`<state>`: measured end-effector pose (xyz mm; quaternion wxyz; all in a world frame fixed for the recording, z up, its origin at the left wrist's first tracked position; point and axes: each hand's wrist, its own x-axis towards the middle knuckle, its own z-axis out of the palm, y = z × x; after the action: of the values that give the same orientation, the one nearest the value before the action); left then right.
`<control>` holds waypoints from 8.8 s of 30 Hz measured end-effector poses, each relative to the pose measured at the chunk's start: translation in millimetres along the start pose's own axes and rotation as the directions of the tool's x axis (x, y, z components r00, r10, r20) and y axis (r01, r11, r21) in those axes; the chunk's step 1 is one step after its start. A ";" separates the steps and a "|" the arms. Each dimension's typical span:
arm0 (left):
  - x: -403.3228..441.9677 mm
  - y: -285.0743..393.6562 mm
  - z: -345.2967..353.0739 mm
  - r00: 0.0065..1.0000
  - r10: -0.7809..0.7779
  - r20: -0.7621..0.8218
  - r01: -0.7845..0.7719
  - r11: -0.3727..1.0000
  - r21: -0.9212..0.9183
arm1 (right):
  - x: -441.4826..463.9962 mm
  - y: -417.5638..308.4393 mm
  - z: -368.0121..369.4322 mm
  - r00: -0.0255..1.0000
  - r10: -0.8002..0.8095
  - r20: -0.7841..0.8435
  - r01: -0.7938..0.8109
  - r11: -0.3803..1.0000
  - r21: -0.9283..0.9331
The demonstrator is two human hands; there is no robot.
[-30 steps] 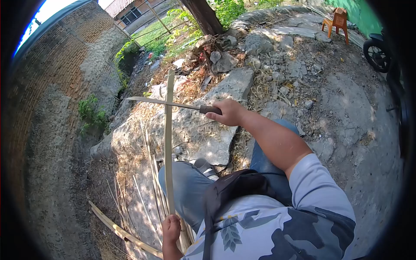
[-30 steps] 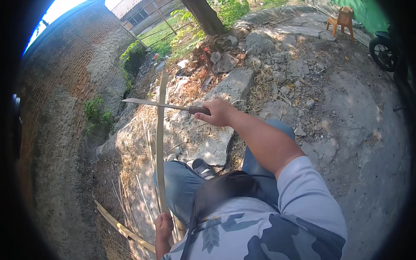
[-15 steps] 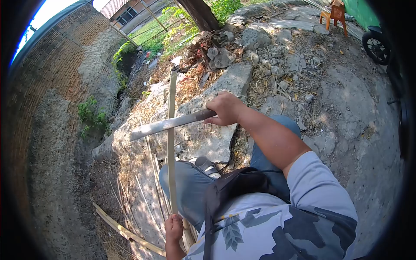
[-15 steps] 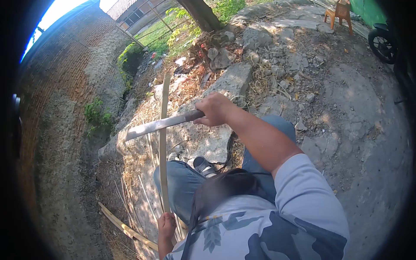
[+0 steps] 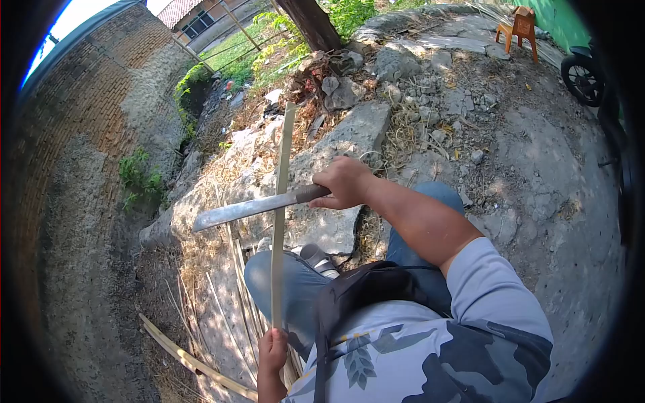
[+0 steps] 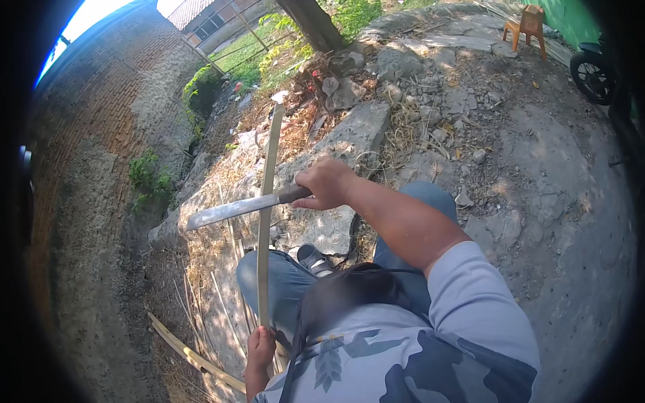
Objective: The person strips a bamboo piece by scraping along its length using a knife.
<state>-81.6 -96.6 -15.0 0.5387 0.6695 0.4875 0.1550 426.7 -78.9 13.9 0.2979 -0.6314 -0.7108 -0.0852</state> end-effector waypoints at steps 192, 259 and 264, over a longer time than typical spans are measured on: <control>7.0 12.2 6.9 0.999 0.031 -0.015 -0.029 0.991 0.134 | -1.1 11.1 3.0 0.991 0.124 0.046 -0.127 0.989 0.073; 4.7 17.0 0.2 1.000 -0.003 -0.010 0.003 1.000 -0.001 | -0.9 32.8 -7.2 0.986 0.107 -0.126 -0.100 0.993 0.067; 0.5 13.6 1.1 1.000 -0.027 -0.010 0.027 0.999 0.036 | -3.4 41.6 -5.8 0.932 0.296 -0.209 -0.292 0.955 0.049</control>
<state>-73.9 -96.0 -3.7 0.5262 0.6717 0.5017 0.1421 468.1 -76.8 6.2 0.3875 -0.7151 -0.5730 -0.1009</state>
